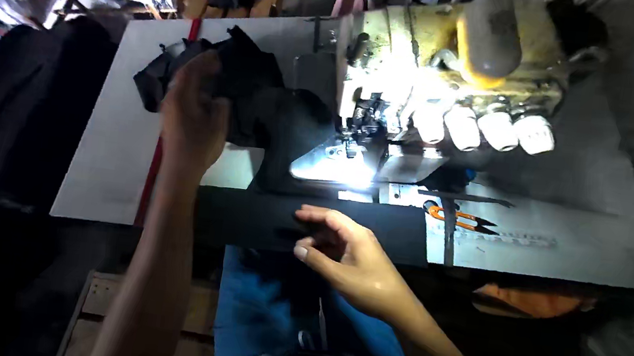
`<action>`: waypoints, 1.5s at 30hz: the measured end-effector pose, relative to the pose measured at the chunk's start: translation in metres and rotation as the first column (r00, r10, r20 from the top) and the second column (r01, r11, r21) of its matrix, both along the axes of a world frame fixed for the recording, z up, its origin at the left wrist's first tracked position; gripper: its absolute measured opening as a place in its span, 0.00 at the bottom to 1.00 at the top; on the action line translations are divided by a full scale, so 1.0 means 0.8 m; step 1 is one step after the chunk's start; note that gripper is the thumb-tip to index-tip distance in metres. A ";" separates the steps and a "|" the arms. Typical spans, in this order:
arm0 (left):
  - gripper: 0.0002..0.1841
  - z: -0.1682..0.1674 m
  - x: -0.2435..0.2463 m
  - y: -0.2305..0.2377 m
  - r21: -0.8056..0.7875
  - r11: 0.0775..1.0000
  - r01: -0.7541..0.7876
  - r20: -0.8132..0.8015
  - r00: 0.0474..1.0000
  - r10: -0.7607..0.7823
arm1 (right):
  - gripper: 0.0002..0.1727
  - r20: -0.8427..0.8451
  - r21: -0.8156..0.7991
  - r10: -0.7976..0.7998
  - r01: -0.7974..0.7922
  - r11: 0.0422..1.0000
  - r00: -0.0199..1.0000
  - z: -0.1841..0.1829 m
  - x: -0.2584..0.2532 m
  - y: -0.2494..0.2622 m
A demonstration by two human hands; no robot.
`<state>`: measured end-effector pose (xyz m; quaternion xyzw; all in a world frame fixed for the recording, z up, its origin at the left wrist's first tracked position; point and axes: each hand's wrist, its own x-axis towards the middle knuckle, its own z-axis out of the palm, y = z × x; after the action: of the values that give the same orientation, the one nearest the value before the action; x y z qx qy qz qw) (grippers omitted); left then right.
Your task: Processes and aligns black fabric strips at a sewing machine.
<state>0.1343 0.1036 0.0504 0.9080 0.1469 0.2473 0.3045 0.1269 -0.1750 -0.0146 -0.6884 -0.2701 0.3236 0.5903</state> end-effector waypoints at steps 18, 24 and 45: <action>0.29 0.065 0.046 0.151 0.393 0.919 0.022 -0.210 0.975 0.066 | 0.38 -0.185 0.236 -0.276 0.315 0.919 0.943 0.021 0.059 0.269; 0.40 -0.102 0.016 0.123 0.257 0.966 0.021 -0.412 0.907 0.090 | 0.48 0.066 -0.256 -0.143 0.156 0.954 0.987 -0.002 0.074 0.263; 0.36 -0.134 -0.195 0.020 0.021 0.908 -0.419 -0.357 0.845 0.398 | 0.24 0.657 -0.394 -0.343 0.694 0.602 0.671 -0.046 0.030 -0.119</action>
<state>-0.0213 0.1195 -0.0567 0.8761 0.3962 0.1348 0.2394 0.1506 -0.2706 -0.0514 -0.9494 -0.0745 0.0004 0.3051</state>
